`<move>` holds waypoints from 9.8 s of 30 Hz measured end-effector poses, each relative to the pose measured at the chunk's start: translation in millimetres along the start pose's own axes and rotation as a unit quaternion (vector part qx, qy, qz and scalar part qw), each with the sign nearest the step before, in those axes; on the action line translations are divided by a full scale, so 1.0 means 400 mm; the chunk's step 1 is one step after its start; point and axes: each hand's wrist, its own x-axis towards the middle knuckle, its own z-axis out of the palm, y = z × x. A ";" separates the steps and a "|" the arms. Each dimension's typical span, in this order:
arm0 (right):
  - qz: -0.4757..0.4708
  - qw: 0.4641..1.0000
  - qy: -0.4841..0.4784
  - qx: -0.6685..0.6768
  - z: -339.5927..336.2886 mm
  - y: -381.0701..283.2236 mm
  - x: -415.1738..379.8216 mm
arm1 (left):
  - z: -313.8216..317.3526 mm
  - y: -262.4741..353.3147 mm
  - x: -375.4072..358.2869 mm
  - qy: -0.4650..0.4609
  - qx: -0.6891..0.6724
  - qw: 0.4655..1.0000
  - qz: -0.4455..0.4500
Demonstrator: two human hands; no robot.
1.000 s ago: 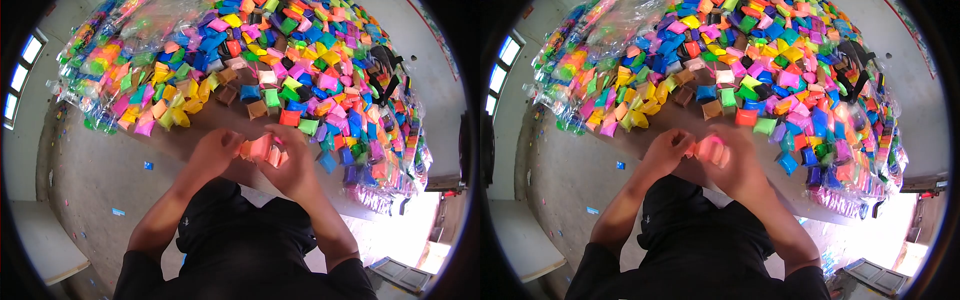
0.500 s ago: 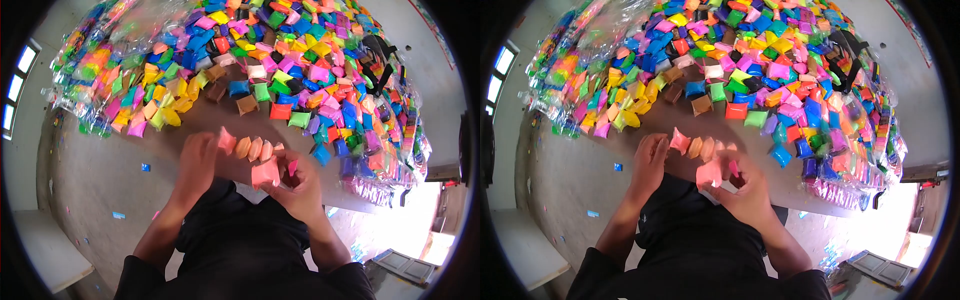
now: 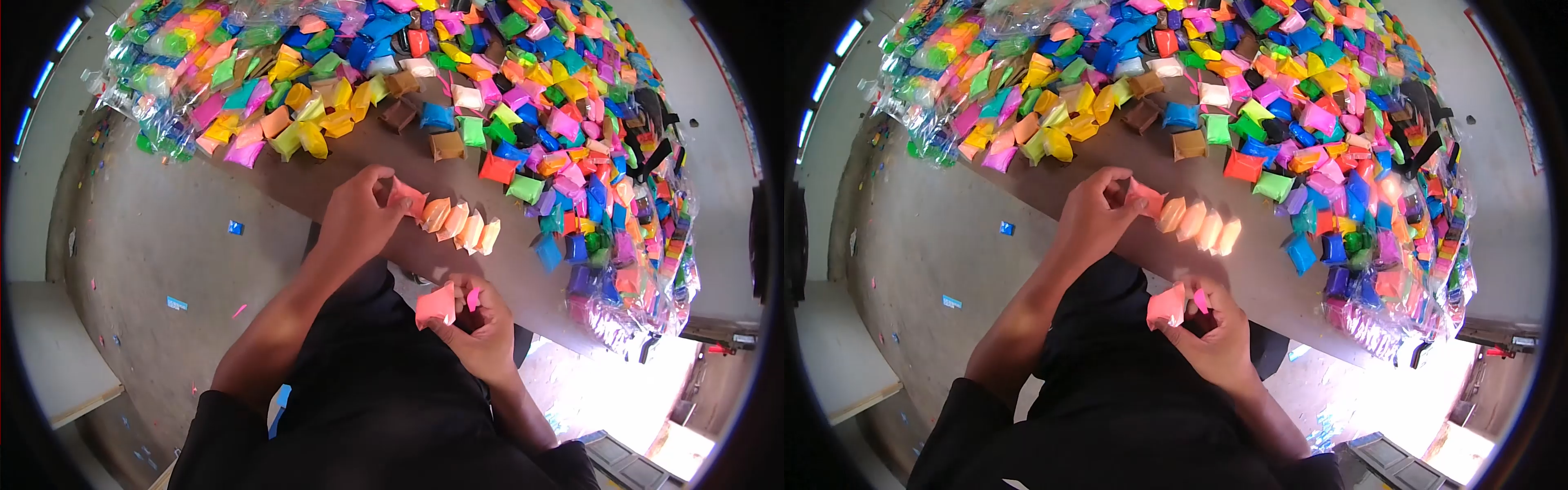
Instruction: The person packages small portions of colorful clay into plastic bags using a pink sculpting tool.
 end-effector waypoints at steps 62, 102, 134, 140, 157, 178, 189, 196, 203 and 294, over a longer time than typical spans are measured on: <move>-0.083 0.993 -0.013 -0.085 -0.017 0.014 -0.021 | -0.026 0.053 -0.320 -0.311 -0.472 0.803 -0.188; 0.081 0.993 -0.059 -0.066 0.005 -0.096 -0.118 | 0.006 0.049 -0.366 -0.142 -0.185 0.942 0.242; 0.072 0.994 -0.055 -0.053 0.007 -0.087 -0.121 | 0.004 0.059 -0.374 -0.136 -0.175 0.947 0.231; 0.058 0.994 -0.043 -0.078 0.011 -0.087 -0.121 | 0.005 0.052 -0.367 -0.137 -0.191 0.934 0.270; 0.068 0.994 -0.049 -0.067 0.006 -0.085 -0.128 | 0.000 0.057 -0.376 -0.140 -0.160 0.947 0.239; 0.005 0.971 0.011 -0.239 0.025 -0.071 -0.126 | 0.018 0.049 -0.363 -0.125 -0.040 0.925 0.356; -0.032 0.960 0.021 -0.277 0.012 -0.060 -0.131 | 0.018 0.066 -0.394 -0.215 -0.429 0.877 0.030; -0.058 0.960 0.047 -0.271 0.023 -0.049 -0.126 | 0.003 0.061 -0.390 -0.253 -0.472 0.843 -0.057; -0.052 0.969 0.048 -0.237 0.025 -0.055 -0.121 | -0.004 0.085 -0.386 -0.277 -0.460 0.824 -0.179; 0.144 0.989 -0.037 -0.001 -0.008 -0.082 -0.145 | 0.012 0.066 -0.388 -0.278 -0.418 0.863 -0.060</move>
